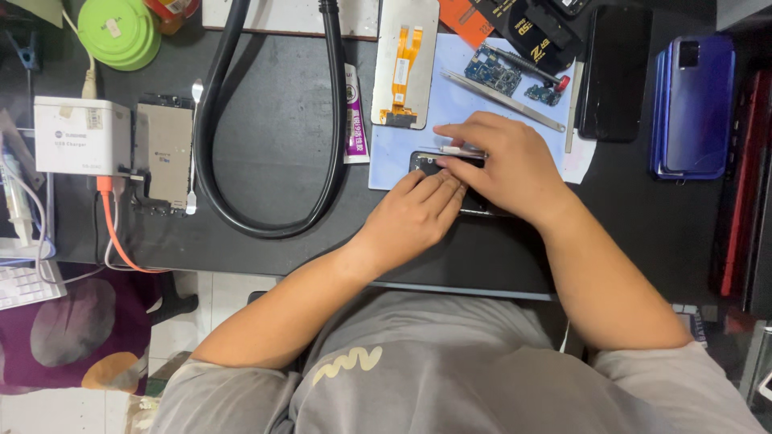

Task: The person scrapes residue from the interior frame of a disassembled smartphone using a metal tool, then applies adhesive along the frame's edges from a tube. The person handles the phone frame, a display assembly, and adhesive.

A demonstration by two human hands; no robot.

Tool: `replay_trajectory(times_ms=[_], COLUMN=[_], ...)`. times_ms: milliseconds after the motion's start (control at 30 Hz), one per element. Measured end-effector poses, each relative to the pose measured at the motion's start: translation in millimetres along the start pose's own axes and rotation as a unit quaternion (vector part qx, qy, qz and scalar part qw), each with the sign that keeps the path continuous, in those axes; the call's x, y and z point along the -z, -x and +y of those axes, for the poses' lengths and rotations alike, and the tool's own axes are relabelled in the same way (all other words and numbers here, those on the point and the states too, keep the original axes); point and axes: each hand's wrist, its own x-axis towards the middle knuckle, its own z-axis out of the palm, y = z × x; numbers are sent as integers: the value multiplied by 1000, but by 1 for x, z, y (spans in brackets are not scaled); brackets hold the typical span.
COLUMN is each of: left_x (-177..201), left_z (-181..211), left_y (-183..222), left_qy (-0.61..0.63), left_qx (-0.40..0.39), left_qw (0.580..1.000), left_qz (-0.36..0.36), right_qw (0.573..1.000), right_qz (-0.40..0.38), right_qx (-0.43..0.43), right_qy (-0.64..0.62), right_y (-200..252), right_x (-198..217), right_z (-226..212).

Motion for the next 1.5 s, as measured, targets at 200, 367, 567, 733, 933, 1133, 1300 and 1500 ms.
replay_trajectory(times_ms=[200,367,567,733,933,1133,1300,1500], left_x=[2,0,0,-2,-2,2,5,7], left_z=[1,0,-1,-2,-4,-7,-11,-13], left_y=[-1,0,1,3,3,1,-3,-4], left_qy=[6,12,14,-7,19,54,56,76], left_qx=[4,3,5,4,11,21,14,20], left_qw=[1000,1000,1000,1000,1000,998,998,996], left_qz=[-14,-10,-13,-4,-16,-28,-30,-37], right_qw=[998,989,984,990,982,987,989,983], right_qz=[-47,-74,-55,-5,-17,48,63,72], right_qx=[11,78,125,32,-132,-106,-75,-17], right_qy=[-32,101,118,137,137,107,111,168], right_y=[-13,-21,-18,11,60,90,89,86], right_x=[-14,-20,-16,6,40,34,38,43], right_z=[6,7,12,24,21,25,30,32])
